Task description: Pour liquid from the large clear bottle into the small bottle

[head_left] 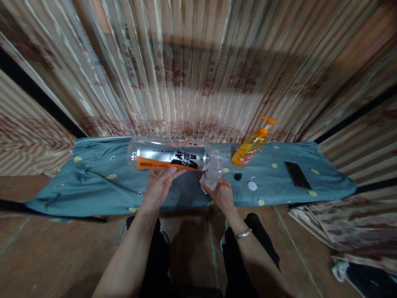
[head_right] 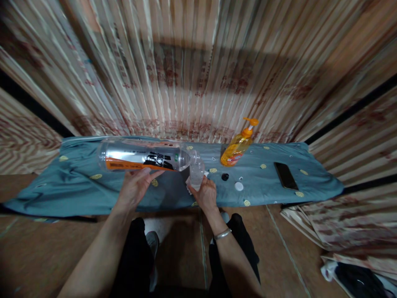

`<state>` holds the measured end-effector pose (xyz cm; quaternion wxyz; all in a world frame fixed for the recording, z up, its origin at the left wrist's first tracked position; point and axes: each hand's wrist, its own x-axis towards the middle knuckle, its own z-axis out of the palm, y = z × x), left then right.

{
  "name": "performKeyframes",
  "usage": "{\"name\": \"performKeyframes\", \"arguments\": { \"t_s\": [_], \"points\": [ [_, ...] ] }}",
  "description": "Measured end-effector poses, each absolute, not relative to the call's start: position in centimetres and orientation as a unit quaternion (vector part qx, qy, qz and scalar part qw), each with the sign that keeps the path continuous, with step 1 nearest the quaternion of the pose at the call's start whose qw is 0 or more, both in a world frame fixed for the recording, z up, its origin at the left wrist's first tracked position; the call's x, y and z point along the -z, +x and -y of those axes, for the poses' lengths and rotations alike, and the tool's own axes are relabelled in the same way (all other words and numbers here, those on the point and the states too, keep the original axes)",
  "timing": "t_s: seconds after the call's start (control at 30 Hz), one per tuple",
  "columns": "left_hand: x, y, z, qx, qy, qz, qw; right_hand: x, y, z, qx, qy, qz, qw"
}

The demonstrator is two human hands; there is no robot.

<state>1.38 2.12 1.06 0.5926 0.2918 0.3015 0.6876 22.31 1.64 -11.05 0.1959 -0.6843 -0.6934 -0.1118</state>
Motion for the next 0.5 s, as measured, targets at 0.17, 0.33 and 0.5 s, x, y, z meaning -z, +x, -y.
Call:
{"name": "performKeyframes", "arguments": {
  "t_s": [0.17, 0.33, 0.5],
  "points": [
    [-1.17, 1.43, -2.05, -0.687, 0.288, -0.308, 0.592, 11.02, 22.36, -1.64, 0.098, -0.681, 0.699, 0.194],
    [-1.27, 1.41, -2.05, -0.688, 0.287, -0.311, 0.589, 10.86, 22.31, -1.60, 0.083, -0.684, 0.695, 0.204],
    [-1.21, 1.38, -2.12, -0.690, 0.285, -0.305, 0.591, 10.63, 22.29, -1.55, 0.080, -0.681, 0.697, 0.208]
  ]
}}
